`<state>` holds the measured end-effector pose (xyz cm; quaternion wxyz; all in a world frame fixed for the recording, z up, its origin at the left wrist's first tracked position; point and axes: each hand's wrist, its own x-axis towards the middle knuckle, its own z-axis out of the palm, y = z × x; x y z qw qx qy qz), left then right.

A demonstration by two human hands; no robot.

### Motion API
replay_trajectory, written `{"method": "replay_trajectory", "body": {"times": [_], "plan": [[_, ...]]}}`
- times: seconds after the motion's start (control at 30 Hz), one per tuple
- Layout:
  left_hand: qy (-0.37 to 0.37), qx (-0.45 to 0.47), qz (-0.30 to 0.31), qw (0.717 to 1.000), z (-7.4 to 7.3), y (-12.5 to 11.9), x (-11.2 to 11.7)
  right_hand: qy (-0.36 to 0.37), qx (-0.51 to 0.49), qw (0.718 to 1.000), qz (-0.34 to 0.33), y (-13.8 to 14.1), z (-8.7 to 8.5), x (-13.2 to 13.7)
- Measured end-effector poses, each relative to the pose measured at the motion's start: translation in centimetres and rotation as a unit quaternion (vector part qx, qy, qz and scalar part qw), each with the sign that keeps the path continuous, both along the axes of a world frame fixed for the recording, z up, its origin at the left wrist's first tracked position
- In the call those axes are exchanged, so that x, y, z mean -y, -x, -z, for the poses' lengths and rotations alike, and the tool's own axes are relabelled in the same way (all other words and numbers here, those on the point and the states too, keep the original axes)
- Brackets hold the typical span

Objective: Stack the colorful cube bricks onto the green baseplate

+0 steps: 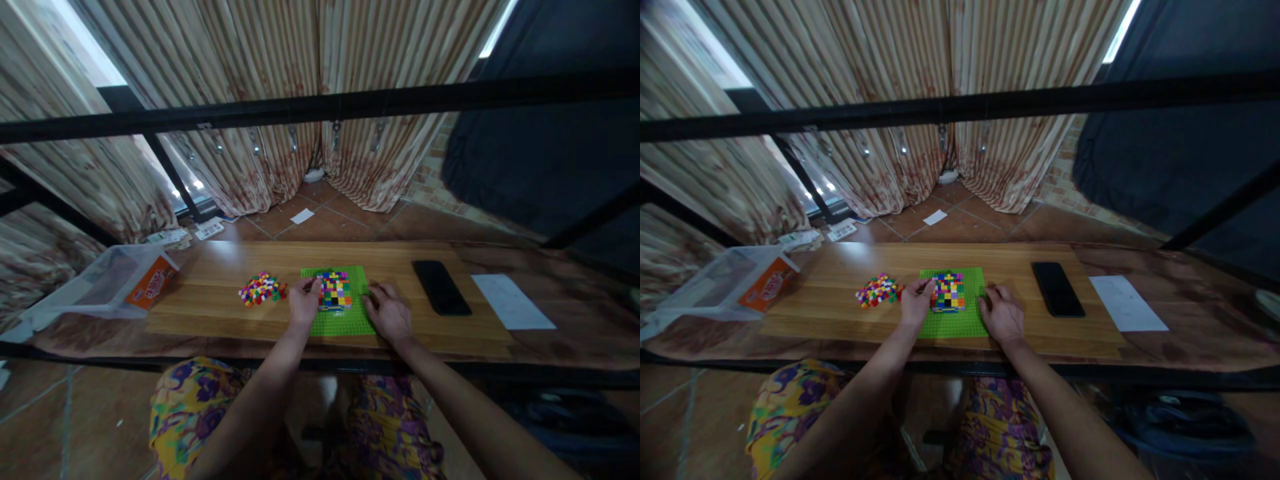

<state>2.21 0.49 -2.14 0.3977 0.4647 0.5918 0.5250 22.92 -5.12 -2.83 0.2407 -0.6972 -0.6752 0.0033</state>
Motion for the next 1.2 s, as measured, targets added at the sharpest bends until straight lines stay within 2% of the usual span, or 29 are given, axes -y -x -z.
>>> {"method": "replay_trajectory", "body": {"times": [0.17, 0.3, 0.43, 0.5, 0.6, 0.7, 0.77, 0.93, 1.03, 1.2], "plan": [[0.0, 0.015, 0.002, 1.0, -1.1, 0.0, 0.4, 0.002, 0.011, 1.0, -0.003, -0.1, 0.2, 0.0], [-0.017, -0.015, 0.021, 1.0, -1.4, 2.0, 1.7, 0.002, 0.018, 1.0, -0.004, -0.3, 0.5, -0.1], [-0.04, -0.094, 0.068, 0.992, -1.3, 6.8, 3.5, -0.002, 0.025, 1.0, -0.001, -0.4, 0.7, -0.1], [-0.025, -0.145, 0.042, 0.988, -1.5, 10.0, 4.2, -0.01, 0.028, 1.0, -0.005, -0.5, 0.8, -0.1], [0.012, -0.25, -0.037, 0.967, -2.2, 14.4, 4.9, -0.019, 0.034, 0.999, -0.01, -0.6, 0.9, -0.1], [0.05, -0.329, -0.089, 0.939, -2.7, 16.8, 5.4, -0.02, 0.04, 0.999, -0.006, -0.6, 1.0, -0.1], [0.066, -0.355, -0.11, 0.926, -2.6, 17.0, 5.5, -0.02, 0.042, 0.999, -0.004, -0.6, 1.0, -0.1], [0.086, -0.405, -0.135, 0.9, -1.5, 15.1, 5.4, -0.017, 0.047, 0.999, 0.002, -0.6, 0.9, 0.0], [0.082, -0.433, -0.133, 0.888, -1.3, 14.5, 5.3, -0.017, 0.049, 0.999, 0.005, -0.5, 0.9, 0.0], [0.099, -0.481, -0.104, 0.865, -1.8, 13.9, 5.1, -0.019, 0.044, 0.999, 0.005, -0.5, 0.8, 0.0]]}}
